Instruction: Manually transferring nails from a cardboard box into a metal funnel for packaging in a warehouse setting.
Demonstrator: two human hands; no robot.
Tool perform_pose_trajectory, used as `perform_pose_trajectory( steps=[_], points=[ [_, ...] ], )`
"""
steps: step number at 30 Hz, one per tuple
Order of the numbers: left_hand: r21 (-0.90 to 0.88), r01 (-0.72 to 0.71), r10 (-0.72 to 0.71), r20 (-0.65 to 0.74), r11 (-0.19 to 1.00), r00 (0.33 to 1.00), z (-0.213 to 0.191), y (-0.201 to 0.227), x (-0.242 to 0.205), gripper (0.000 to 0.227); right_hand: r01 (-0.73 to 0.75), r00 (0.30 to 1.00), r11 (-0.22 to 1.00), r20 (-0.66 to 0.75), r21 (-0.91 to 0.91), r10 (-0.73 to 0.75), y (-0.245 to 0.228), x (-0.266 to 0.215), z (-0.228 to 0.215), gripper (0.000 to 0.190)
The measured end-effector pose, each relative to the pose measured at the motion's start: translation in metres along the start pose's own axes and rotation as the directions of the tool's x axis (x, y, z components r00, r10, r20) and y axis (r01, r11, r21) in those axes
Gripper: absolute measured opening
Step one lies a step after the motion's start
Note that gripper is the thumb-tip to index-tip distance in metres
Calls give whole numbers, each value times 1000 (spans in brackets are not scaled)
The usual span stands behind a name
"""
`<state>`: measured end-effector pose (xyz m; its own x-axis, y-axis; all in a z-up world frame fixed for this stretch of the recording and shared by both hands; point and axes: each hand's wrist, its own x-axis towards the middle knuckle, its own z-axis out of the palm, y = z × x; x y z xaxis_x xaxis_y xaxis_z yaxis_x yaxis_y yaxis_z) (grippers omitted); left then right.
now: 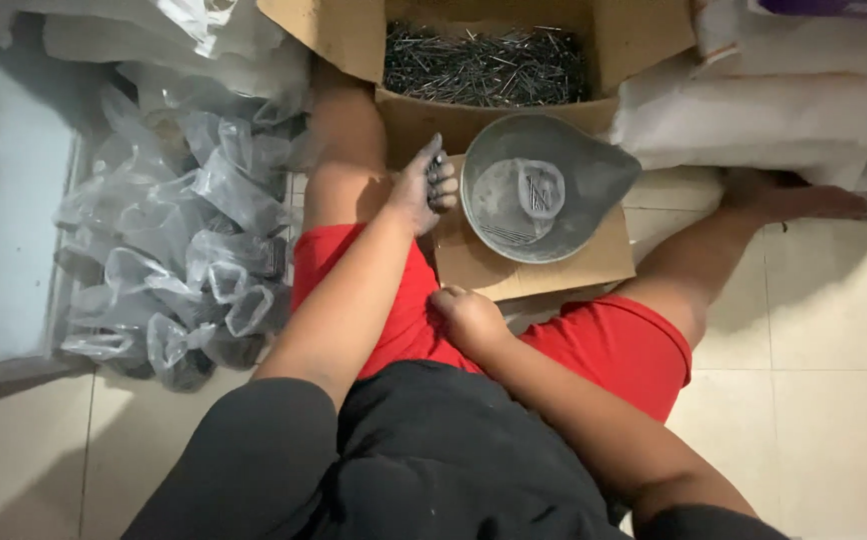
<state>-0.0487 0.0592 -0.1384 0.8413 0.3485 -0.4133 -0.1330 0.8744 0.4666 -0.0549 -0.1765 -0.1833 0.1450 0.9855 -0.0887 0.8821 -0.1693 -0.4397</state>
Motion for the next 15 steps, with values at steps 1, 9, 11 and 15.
perform_pose_trajectory(
  steps=[1, 9, 11, 15],
  points=[
    [4, -5, 5, 4, 1000, 1000, -2, -1, -3, 45, 3, 1000, 1000, -6, -3, -3, -27, -2, -43, 34],
    [16, 29, -29, -23, 999, 999, -7, -4, -9, 51, -21, 903, 977, 423, 213, -72, -45, -20, -45, 31],
    [6, 33, -33, -24, 999, 999, -7, -5, -10, 48, 29, 943, 991, 326, 129, -70, -43, -21, -19, 30],
    [-4, 32, -32, -20, 999, 999, -4, 2, -13, 43, 49, 982, 998, 180, 30, -54, -28, -12, 3, 34]
  ],
)
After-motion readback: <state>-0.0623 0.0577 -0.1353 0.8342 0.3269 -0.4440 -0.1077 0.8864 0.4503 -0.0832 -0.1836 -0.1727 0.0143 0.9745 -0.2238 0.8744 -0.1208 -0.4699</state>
